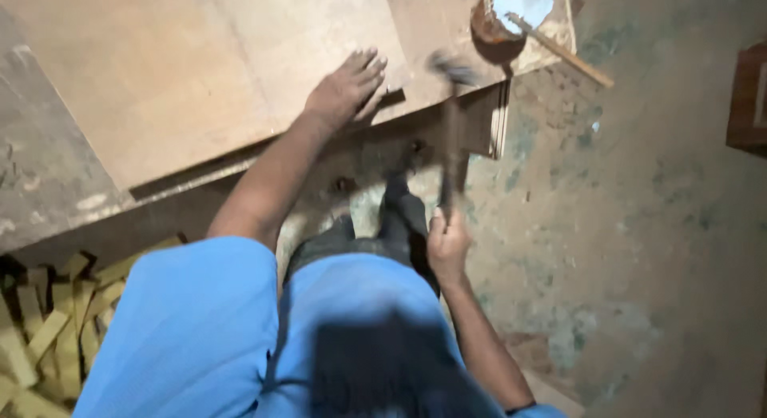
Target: The person applies glue to the edge of a wood strip with a brush and nails it to a plywood board using a hammer and nails.
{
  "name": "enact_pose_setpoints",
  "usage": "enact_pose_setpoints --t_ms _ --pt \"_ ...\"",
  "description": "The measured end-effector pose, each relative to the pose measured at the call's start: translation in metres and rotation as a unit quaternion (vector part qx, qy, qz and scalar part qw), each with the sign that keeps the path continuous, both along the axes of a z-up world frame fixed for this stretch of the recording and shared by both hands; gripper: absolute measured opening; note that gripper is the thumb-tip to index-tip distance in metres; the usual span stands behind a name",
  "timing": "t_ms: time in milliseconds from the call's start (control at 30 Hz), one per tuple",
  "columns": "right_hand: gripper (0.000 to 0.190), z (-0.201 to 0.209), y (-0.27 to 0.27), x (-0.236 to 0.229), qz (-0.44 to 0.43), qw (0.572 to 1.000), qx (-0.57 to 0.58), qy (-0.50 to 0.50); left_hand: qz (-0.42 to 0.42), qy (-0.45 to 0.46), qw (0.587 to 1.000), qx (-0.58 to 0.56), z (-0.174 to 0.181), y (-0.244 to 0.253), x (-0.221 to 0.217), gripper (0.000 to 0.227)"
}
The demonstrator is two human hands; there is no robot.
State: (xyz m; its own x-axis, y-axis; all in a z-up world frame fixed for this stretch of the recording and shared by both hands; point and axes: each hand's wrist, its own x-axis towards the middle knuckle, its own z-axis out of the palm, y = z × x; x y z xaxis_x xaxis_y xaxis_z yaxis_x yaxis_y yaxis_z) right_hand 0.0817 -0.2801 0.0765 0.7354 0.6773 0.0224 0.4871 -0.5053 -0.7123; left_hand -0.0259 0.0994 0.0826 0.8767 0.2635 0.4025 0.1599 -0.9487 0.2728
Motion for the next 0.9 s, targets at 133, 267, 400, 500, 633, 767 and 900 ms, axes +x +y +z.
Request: enact_pose_setpoints --t_ms 133,267,400,500,633,767,900 --pt "0.033 -0.002 -0.016 -0.012 0.054 0.806 0.530 0.259 -0.003 0.001 1.000 -0.027 -0.008 -0.012 -0.009 0.039" --pt "0.025 0.014 0.012 -0.007 0.052 0.986 -0.131 -0.086 -0.005 -0.006 1.000 -0.012 -0.013 -0.009 -0.005 0.040" --pt "0.019 0.056 0.020 0.001 0.033 0.993 0.083 -0.084 -0.002 -0.024 1.000 0.003 -0.019 -0.004 -0.001 0.039" --pt "0.020 0.069 0.024 -0.004 0.060 0.993 0.052 -0.087 -0.008 0.019 0.999 -0.042 -0.015 -0.008 -0.005 0.047" --pt "0.027 0.052 0.035 -0.013 0.081 0.983 -0.155 -0.052 0.004 -0.015 0.998 -0.059 0.000 -0.009 -0.007 0.073" --pt "0.027 0.033 0.015 -0.015 0.054 0.994 0.083 -0.036 0.014 -0.006 0.999 -0.042 0.004 -0.007 -0.006 0.078" --pt "0.029 0.024 0.018 -0.009 0.060 0.994 0.065 -0.060 0.015 -0.016 0.996 -0.089 0.005 -0.008 -0.005 0.080"
